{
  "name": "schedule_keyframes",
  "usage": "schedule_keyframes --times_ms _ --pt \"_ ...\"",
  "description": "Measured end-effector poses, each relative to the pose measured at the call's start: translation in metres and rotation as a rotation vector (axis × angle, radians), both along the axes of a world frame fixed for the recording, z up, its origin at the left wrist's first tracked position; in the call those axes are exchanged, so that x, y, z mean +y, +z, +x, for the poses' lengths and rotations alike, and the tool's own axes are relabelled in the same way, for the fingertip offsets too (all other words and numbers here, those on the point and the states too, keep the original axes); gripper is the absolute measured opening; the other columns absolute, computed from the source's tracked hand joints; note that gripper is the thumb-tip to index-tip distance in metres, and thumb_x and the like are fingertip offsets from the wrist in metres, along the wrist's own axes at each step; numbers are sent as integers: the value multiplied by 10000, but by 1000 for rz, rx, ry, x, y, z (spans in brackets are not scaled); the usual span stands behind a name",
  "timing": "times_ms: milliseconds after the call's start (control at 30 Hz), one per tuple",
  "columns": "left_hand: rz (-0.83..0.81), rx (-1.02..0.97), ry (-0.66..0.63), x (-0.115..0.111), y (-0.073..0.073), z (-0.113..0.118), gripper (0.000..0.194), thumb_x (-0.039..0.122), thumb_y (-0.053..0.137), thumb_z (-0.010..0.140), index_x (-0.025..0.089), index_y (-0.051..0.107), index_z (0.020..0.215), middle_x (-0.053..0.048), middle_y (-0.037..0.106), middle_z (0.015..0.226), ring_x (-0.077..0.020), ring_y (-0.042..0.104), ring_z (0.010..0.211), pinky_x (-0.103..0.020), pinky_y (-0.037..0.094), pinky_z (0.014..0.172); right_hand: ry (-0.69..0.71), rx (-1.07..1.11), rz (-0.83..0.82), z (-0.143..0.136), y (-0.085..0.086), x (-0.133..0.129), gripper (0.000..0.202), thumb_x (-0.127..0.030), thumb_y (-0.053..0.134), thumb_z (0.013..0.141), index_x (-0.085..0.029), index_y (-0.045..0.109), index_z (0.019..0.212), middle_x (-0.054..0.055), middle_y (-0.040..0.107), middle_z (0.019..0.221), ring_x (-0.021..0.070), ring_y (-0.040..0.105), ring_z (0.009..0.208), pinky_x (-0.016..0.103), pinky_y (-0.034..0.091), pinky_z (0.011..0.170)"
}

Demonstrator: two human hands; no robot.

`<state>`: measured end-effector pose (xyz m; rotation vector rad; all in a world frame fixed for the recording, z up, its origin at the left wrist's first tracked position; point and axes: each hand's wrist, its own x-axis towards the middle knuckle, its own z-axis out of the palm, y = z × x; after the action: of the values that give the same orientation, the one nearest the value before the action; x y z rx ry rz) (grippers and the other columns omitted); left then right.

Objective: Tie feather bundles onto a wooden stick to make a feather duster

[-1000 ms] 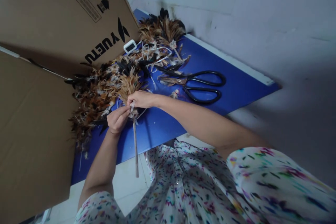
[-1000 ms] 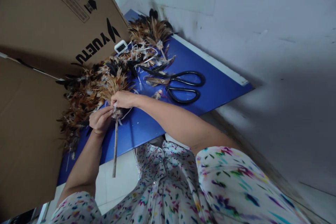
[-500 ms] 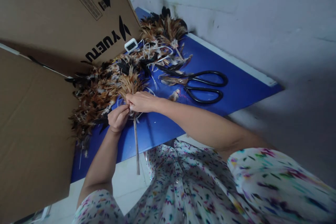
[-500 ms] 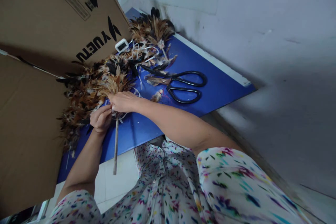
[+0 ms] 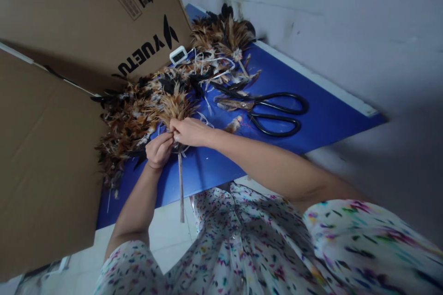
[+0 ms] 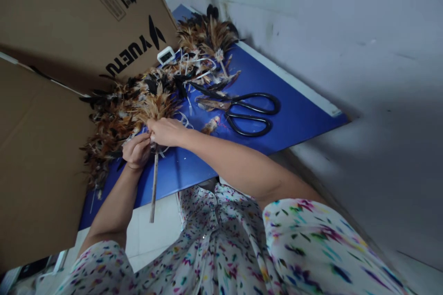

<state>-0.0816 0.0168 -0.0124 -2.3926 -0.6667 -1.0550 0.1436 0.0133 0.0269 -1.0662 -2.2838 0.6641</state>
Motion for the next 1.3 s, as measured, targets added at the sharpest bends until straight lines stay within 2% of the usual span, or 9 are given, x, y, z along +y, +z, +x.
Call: schedule_keyframes --times_ms 133,267,400,500,633,800,933,1167,1300 --pt "23 28 -84 -3 4 8 41 205 676 823 195 715 814 -66 766 883 -168 736 805 -255 587 701 90 101 -80 4 -1 9 261 -171 472 888 -177 696 1023 67 742 982 174 661 909 248 393 729" --pt "49 52 -69 -5 7 12 62 199 661 838 188 717 816 -68 766 893 -158 735 803 -242 583 699 58 159 -171 5 1 10 245 -121 482 878 -141 689 1009 54 725 948 131 619 824 224 383 739" --pt "90 69 -60 -5 8 12 84 190 641 858 182 722 840 -63 768 894 -156 739 816 -241 593 708 38 249 -277 6 1 9 230 -102 462 867 -130 638 1013 -1 651 731 106 557 661 215 373 667" --pt "112 96 -87 -5 9 13 72 158 651 849 164 708 893 -67 768 936 -164 740 868 -255 605 751 71 321 -283 6 -2 11 175 -120 487 854 -144 610 976 -43 575 636 95 509 596 212 356 630" --pt "134 131 -127 -7 11 14 120 111 657 835 138 686 948 -84 764 972 -186 738 935 -276 611 787 99 341 -228 6 -8 14 112 -121 527 818 -143 626 867 -43 555 632 90 488 605 221 344 632" --pt "160 179 -108 -8 14 16 65 133 626 869 146 689 880 -57 771 937 -187 744 923 -288 627 776 142 316 -194 7 -11 18 174 -130 544 821 -126 679 931 -52 527 616 82 445 589 226 331 624" --pt "136 151 -140 -9 13 19 88 119 614 870 148 684 914 -71 772 949 -195 744 937 -286 622 770 174 230 -154 11 -7 19 193 -127 540 844 -145 708 938 -23 606 697 88 490 640 226 352 663" --pt "75 155 -160 -9 10 18 145 109 618 862 149 678 988 -87 772 976 -199 734 984 -286 614 818 97 -28 -61 11 -1 11 237 -173 476 903 -182 652 1063 53 703 898 166 597 801 264 365 701" --pt "87 165 -141 -9 10 17 107 114 616 864 152 680 941 -83 773 977 -207 738 976 -297 617 822 37 15 -58 8 -3 9 245 -182 419 919 -176 591 1093 68 691 908 181 581 786 283 362 709"
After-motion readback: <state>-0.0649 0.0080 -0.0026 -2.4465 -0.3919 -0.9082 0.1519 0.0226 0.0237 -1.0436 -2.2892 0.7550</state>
